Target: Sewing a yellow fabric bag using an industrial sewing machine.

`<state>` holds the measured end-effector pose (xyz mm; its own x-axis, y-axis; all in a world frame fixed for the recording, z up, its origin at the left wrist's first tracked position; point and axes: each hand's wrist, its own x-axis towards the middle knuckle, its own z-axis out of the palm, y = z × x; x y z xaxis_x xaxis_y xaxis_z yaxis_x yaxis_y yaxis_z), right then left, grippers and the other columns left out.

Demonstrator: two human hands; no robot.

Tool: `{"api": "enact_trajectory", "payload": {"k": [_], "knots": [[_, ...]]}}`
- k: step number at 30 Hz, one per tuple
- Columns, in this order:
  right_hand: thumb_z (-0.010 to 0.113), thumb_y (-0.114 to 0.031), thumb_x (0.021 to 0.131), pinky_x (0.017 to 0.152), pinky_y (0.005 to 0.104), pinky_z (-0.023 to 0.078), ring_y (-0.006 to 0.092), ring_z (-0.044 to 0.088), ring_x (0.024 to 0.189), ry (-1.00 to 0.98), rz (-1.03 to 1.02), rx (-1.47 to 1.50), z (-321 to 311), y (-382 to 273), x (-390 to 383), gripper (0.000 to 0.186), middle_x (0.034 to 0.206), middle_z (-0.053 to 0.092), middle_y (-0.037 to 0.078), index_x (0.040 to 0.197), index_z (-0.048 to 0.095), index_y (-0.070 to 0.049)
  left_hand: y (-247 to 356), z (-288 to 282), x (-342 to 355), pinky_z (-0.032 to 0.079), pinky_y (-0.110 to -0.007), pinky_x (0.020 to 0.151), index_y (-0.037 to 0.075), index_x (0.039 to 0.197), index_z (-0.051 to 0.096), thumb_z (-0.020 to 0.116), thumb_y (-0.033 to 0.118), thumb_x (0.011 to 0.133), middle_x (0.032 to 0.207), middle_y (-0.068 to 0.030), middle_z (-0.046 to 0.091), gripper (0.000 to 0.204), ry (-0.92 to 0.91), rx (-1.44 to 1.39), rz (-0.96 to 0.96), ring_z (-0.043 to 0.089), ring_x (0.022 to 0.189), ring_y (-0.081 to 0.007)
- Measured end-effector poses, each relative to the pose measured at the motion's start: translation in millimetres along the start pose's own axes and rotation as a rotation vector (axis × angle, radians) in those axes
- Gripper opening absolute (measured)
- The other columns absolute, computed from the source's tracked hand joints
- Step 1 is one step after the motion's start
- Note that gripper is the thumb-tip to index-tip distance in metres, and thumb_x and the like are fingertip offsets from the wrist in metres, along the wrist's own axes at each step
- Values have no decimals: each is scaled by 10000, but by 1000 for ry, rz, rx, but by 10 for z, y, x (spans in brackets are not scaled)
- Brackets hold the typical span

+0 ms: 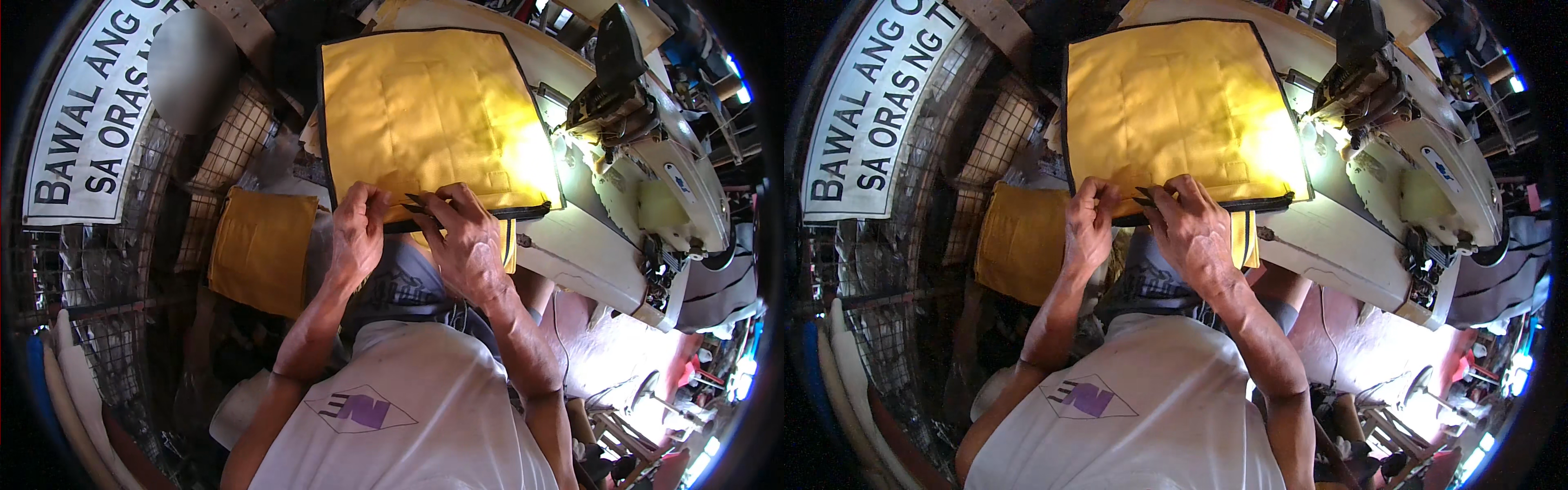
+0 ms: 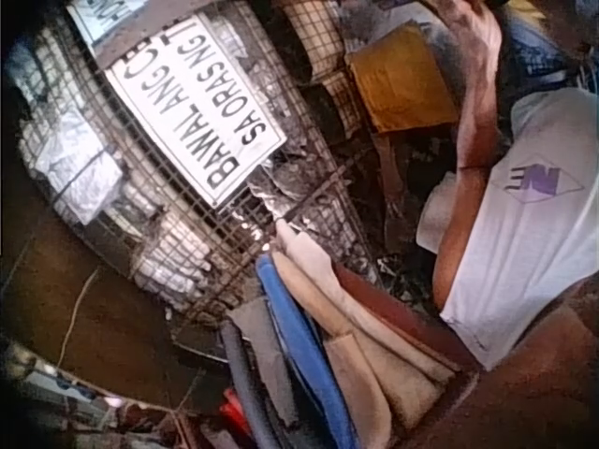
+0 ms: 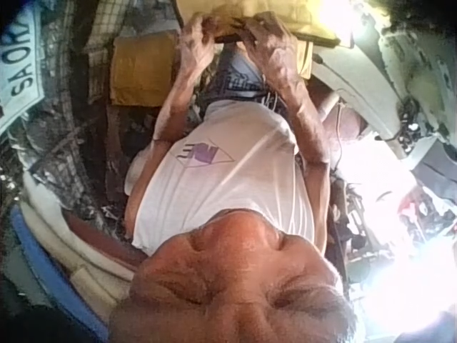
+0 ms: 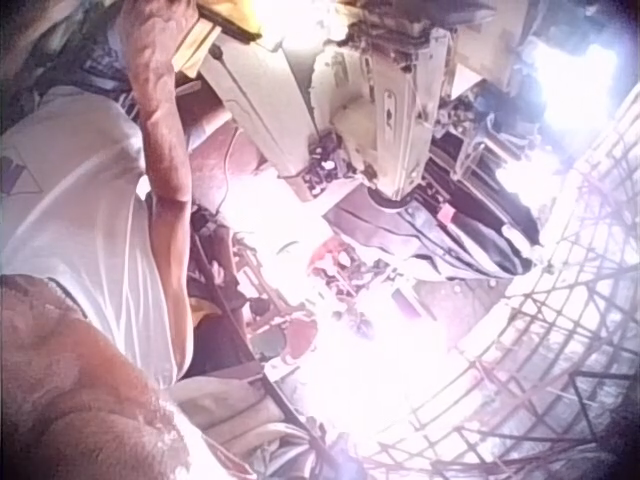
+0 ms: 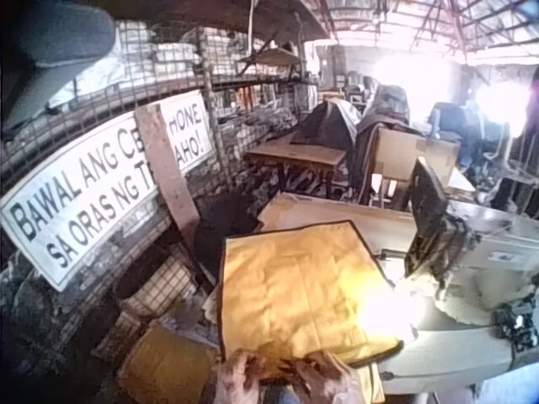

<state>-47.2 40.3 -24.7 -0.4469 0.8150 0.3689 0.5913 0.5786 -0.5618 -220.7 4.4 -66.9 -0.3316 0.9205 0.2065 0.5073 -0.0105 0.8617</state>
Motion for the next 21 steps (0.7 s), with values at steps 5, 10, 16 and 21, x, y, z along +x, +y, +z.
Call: {"api": "enact_trajectory", "payload": {"k": [5, 10, 16, 21], "knots": [[737, -114, 850, 680, 407, 549, 294, 670, 830, -30, 27, -11, 119, -13, 47, 188, 953, 628, 92, 1035, 732, -81, -5, 24, 14, 436, -396, 593, 0, 910, 545, 635, 70, 976, 750, -146, 567, 132, 22, -18, 81, 540, 624, -275], [745, -114, 840, 683, 400, 557, 278, 676, 821, 0, -16, -51, 149, -6, 53, 167, 942, 633, 74, 1007, 750, -100, -137, 67, -24, 433, -361, 599, 4, 921, 548, 619, 57, 983, 740, -127, 558, 108, 0, -73, 50, 551, 643, -208], [764, -112, 786, 709, 397, 564, 282, 671, 887, 34, -125, 53, 36, 108, -96, 240, 976, 623, 86, 1016, 702, -77, 92, -194, -31, 463, -295, 663, 17, 911, 581, 536, 133, 1052, 755, -57, 595, 189, -221, -634, 28, 571, 691, -138], [796, -230, 791, 678, 367, 556, 249, 634, 808, -14, 117, -207, -508, 414, -335, 511, 913, 565, 78, 1266, 653, -103, 264, -281, 159, 484, -342, 666, -2, 861, 602, 604, 76, 996, 802, -111, 620, 156, -751, -741, 315, 626, 728, -240]]}}
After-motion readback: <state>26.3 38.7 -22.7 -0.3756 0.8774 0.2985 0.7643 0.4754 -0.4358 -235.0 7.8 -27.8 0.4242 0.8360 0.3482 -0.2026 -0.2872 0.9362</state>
